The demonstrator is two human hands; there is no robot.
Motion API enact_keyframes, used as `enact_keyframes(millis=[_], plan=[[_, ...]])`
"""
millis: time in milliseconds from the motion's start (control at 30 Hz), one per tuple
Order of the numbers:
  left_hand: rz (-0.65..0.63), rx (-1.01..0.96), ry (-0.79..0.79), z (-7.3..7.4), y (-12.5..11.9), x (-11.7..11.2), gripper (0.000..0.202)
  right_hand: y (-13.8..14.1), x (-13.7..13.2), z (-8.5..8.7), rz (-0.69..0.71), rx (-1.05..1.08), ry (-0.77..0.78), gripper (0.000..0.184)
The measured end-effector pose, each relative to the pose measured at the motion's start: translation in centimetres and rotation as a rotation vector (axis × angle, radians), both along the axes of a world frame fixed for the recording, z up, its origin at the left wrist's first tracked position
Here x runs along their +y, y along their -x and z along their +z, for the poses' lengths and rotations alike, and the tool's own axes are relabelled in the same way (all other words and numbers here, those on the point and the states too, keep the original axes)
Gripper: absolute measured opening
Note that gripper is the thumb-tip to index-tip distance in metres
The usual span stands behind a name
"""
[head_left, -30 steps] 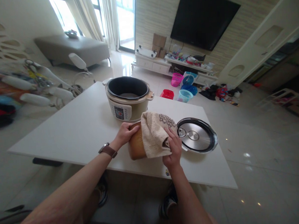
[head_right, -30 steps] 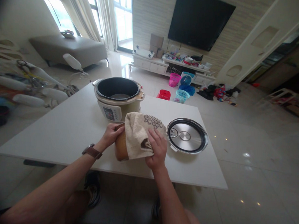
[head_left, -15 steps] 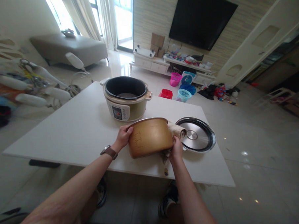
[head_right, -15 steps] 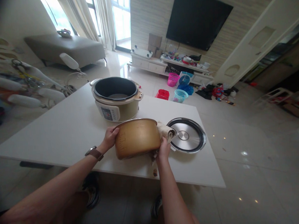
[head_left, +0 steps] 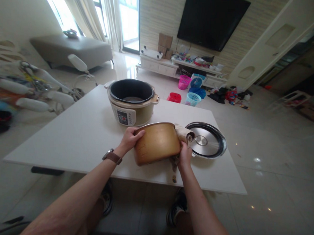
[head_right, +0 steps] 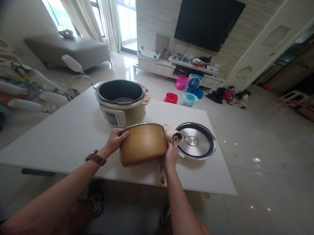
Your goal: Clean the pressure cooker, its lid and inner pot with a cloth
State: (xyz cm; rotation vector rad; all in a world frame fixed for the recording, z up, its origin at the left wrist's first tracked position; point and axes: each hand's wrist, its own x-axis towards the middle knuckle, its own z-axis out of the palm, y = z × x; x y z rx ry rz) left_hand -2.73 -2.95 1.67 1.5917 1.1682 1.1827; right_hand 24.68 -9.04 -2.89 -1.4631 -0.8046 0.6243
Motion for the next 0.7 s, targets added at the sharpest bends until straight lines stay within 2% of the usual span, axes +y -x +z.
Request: enact_keyframes(millis=[100,167,300,367,433,500,567,700], plan=[[0.007,0.001,-0.004,-0.2,0.1,0.0,0.054,1.1,-0.7,2.0,-0.049,-0.065,0.019,0.045],[0.012,0.004,-0.004,-0.2,0.1,-0.1,0.054,1.6,-1.4,3.3,-0.001,-0.184,-0.078,0.044],[0.009,0.01,0.009,-0.6,0.0,-0.1,0.054,2.4,-3.3,5.7,0.191,-0.688,-0.336,0.036],[0.009,0.0,0.007,-0.9,-0.1,0.1,0.053,2.9,-4.2,6.9,0.328,-0.942,-0.404,0.035],[0.009,-0.018,-0.008,-1.2,-0.2,0.2,0.052,3.3,-4.8,7.9,0.432,-1.077,-0.432,0.041],[0.014,-0.034,-0.023,-1.3,-0.3,0.3,0.052,3.4,-4.9,8.5,0.473,-1.089,-0.454,0.049],[0.022,-0.031,-0.016,-1.3,-0.3,0.2,0.054,3.2,-4.6,8.4,0.453,-1.015,-0.464,0.051],[0.036,-0.023,0.019,-1.1,-0.4,0.0,0.056,2.1,-3.2,6.9,0.285,-0.659,-0.373,0.044]])
